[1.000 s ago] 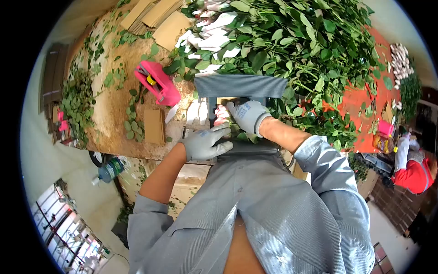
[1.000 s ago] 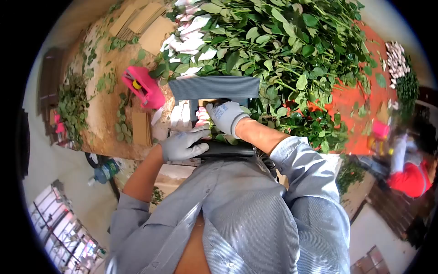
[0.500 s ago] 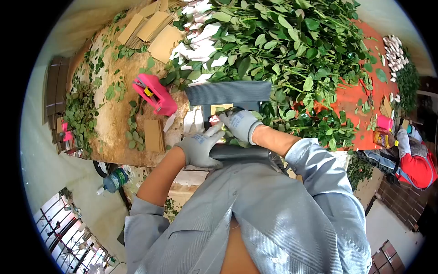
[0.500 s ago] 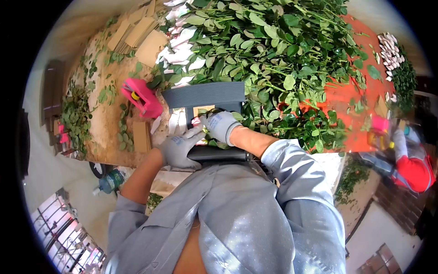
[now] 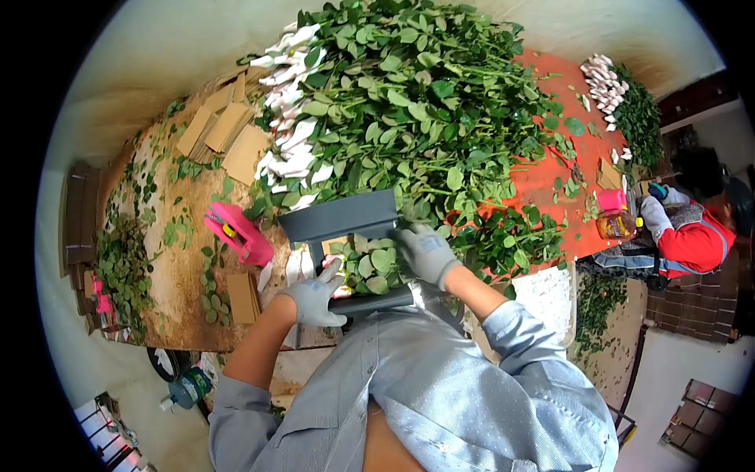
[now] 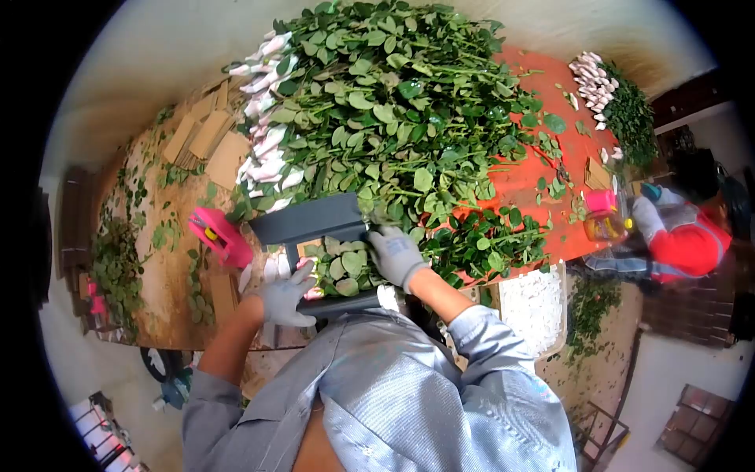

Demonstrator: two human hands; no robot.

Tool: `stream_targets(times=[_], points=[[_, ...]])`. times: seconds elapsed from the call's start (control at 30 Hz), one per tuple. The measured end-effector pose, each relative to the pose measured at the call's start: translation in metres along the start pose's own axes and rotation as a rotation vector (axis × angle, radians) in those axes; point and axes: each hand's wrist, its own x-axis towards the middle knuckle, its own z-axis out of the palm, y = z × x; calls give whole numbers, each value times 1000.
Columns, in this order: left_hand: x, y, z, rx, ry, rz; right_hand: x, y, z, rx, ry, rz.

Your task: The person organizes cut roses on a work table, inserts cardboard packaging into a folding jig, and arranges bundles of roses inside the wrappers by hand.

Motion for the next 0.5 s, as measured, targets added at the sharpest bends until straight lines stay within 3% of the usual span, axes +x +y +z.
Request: stream_targets(times=[0.17, 0.23, 0.33, 0.5], points=[[7, -9, 9, 66, 21, 44, -31, 42, 18, 145, -67, 32], [6, -6, 7, 80, 5, 32, -22, 35, -8, 180, -85, 37], [1, -3, 3, 49, 15, 30, 2, 12, -64, 66, 65, 87], [0, 3, -3, 5, -13, 1, 93, -9, -134, 212, 380, -263]])
